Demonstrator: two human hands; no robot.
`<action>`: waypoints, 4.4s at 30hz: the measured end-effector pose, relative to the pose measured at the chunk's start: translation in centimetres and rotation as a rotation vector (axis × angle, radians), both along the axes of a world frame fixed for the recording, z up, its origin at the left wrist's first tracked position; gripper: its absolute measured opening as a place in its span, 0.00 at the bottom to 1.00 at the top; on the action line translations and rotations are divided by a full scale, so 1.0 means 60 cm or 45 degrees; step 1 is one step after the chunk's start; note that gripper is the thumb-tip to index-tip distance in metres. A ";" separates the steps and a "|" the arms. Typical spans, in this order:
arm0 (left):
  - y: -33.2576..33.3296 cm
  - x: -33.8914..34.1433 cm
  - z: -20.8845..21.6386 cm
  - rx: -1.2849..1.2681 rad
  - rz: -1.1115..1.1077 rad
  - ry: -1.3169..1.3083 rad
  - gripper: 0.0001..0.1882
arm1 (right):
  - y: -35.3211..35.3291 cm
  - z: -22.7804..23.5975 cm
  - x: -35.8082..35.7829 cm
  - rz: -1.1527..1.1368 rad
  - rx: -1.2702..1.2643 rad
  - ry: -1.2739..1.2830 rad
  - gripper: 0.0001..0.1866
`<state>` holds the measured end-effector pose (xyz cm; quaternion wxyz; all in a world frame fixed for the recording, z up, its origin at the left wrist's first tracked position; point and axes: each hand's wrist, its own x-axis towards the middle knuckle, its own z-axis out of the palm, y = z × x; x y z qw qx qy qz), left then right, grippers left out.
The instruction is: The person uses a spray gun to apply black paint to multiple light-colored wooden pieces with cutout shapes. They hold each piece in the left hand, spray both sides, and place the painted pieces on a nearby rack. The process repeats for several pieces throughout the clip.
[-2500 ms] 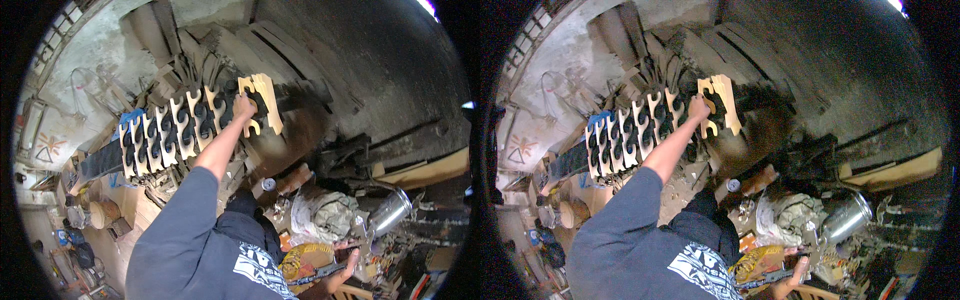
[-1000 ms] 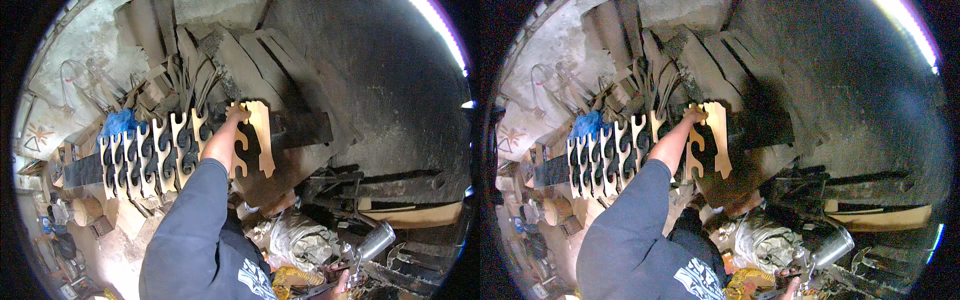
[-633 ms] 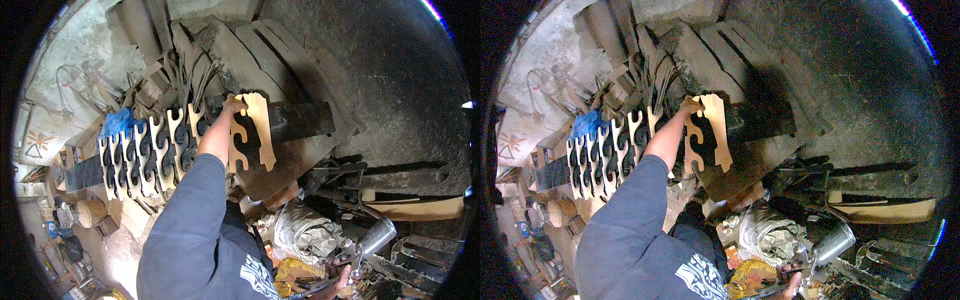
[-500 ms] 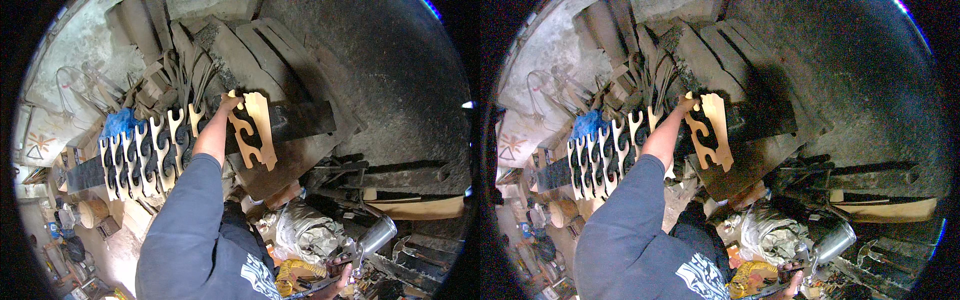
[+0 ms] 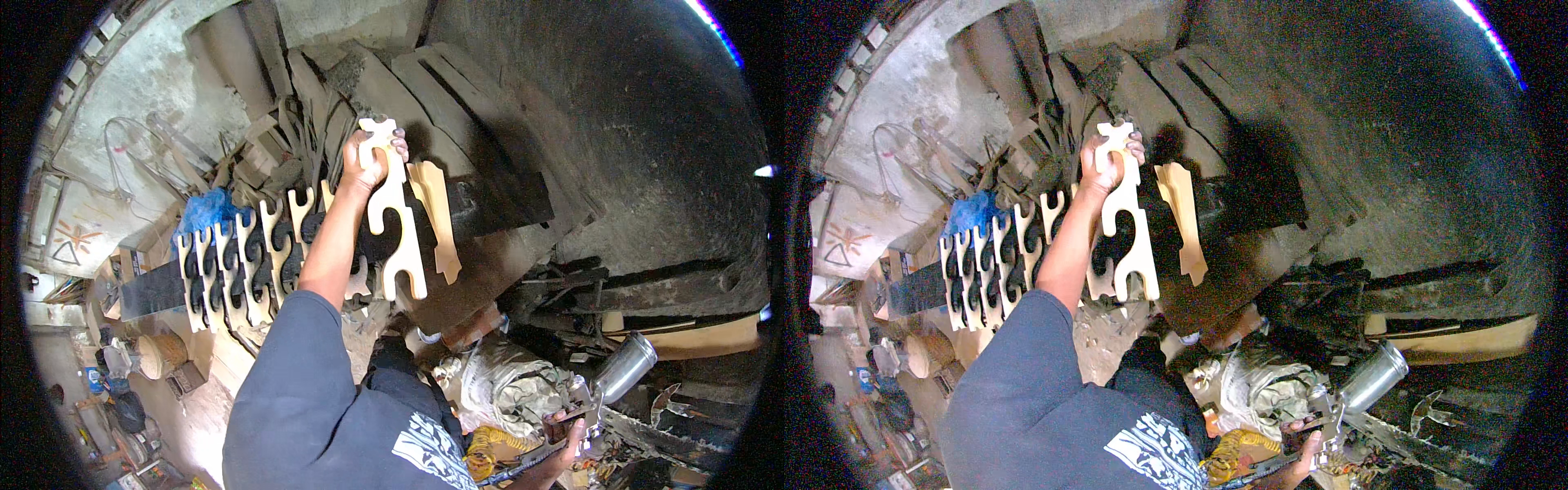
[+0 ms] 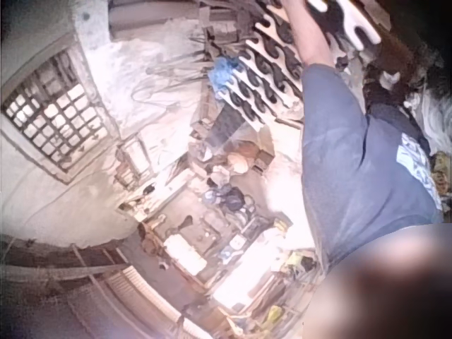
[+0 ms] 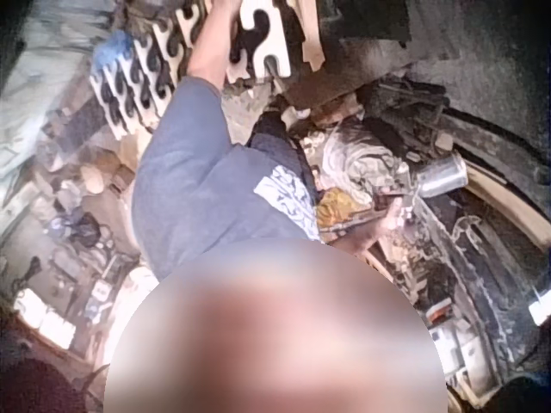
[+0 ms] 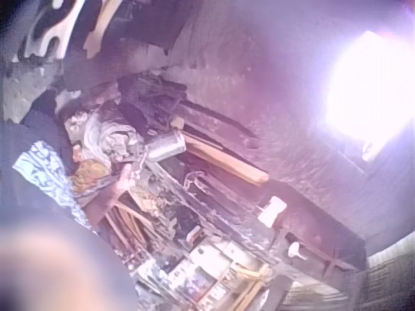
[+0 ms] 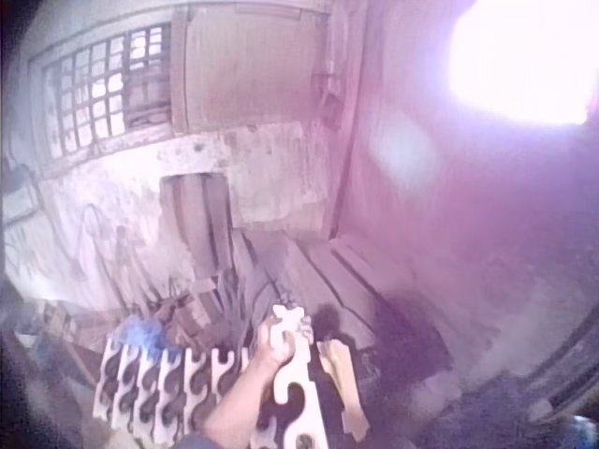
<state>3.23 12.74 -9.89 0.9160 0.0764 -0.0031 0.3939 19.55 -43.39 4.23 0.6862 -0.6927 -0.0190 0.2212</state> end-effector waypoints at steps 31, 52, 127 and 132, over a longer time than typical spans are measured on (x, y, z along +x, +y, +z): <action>-0.717 -0.554 0.062 0.448 -0.423 1.834 0.25 | -0.213 -0.027 0.040 0.408 0.347 0.224 0.22; -0.379 0.049 0.137 0.237 0.328 0.858 0.12 | -0.112 0.157 -0.068 -0.016 -0.074 -1.029 0.20; -0.365 0.269 0.178 0.418 -0.220 0.322 0.12 | -0.018 0.253 -0.144 -0.035 0.211 -0.794 0.13; -0.363 0.273 0.177 0.409 -0.188 0.374 0.11 | -0.015 0.248 -0.149 -0.028 0.232 -0.834 0.16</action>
